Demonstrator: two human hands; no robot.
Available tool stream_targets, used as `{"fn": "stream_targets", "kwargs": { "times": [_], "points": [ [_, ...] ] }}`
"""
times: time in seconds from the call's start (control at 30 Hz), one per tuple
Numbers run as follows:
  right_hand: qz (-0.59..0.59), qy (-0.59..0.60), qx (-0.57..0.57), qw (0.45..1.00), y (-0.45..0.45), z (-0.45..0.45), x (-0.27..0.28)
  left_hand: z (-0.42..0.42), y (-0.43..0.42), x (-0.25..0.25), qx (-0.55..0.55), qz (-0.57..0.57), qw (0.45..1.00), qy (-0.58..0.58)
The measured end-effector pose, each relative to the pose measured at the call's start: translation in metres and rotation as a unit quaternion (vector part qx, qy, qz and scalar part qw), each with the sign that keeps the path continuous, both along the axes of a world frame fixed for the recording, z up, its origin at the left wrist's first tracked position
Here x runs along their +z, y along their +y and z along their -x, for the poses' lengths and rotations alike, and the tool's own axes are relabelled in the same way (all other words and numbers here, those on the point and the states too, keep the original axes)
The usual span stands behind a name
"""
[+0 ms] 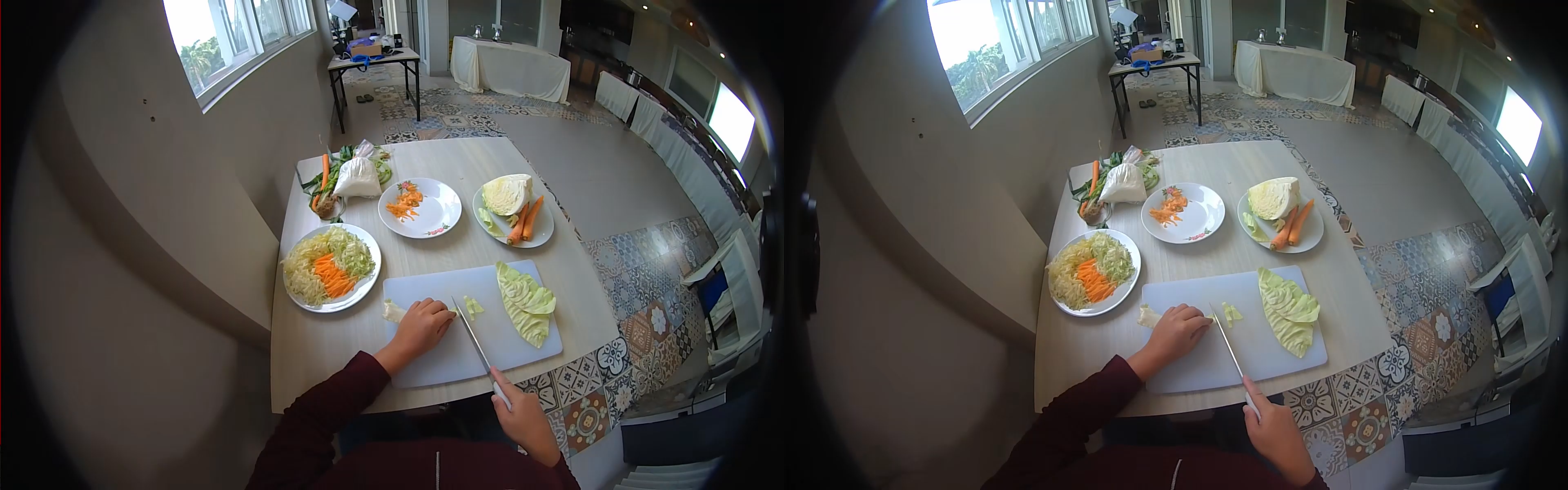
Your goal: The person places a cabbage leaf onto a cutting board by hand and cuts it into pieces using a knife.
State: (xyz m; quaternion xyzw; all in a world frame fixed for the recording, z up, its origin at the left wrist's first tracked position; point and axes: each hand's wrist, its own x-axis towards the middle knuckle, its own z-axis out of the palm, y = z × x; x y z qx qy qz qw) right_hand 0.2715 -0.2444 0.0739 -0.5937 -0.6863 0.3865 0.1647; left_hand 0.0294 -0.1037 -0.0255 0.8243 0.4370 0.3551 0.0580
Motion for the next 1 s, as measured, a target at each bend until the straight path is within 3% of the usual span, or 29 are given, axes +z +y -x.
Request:
{"fn": "stream_targets", "kwargs": {
  "times": [0.37,0.6,0.8,1.0],
  "points": [
    [0.015,-0.013,-0.011,1.000,0.003,0.003,0.001,0.001,-0.001,0.001,-0.016,0.021,1.000,-0.003],
    [-0.113,0.018,0.022,0.993,0.004,-0.005,-0.022,-0.003,0.004,-0.003,-0.018,-0.001,0.999,-0.040],
    [-0.093,0.005,-0.011,0.996,0.004,-0.008,-0.016,-0.009,0.019,-0.002,-0.028,0.007,1.000,0.000],
    [-0.100,0.028,0.001,0.995,0.003,-0.003,-0.012,-0.010,0.016,-0.001,-0.031,0.013,0.999,-0.035]
  ]
}}
